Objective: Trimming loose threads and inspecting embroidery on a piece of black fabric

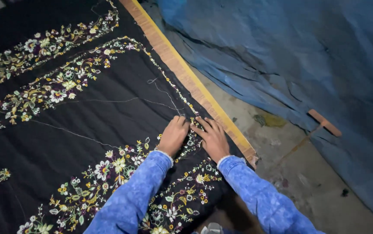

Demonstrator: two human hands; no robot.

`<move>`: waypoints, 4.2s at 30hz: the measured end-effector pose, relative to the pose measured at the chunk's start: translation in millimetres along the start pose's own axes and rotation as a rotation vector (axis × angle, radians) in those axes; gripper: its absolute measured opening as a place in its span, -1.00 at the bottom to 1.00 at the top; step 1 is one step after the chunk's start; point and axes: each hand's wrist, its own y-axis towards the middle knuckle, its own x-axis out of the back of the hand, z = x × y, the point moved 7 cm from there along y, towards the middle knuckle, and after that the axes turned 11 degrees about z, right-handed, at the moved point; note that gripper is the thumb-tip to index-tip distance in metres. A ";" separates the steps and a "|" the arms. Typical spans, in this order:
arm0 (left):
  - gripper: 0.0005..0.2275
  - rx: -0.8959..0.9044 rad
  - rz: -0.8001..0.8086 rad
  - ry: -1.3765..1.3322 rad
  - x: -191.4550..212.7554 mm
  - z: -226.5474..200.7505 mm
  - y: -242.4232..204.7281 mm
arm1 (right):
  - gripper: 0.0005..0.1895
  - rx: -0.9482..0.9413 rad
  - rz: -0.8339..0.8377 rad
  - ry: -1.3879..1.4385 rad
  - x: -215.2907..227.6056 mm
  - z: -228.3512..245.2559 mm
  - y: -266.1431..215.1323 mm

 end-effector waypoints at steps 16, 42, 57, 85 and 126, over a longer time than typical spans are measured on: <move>-0.92 0.155 0.229 -0.922 22.6 12.9 -16.4 | -0.32 0.010 -0.060 0.041 15.2 10.3 -3.2; -0.55 0.393 0.170 -0.223 4.3 63.4 60.5 | -0.30 -0.002 -0.017 -0.001 5.2 3.3 -0.2; -0.80 0.221 0.095 -0.473 -23.2 51.0 32.9 | -0.36 -0.067 -0.034 0.148 33.0 -2.7 41.6; -0.59 0.687 -0.206 -0.291 -16.1 153.1 63.8 | -0.31 -0.078 0.005 -0.013 12.3 0.2 66.4; -0.90 0.880 -0.322 -1.418 -48.6 192.7 72.5 | -0.20 0.080 0.324 -0.075 11.4 2.5 257.4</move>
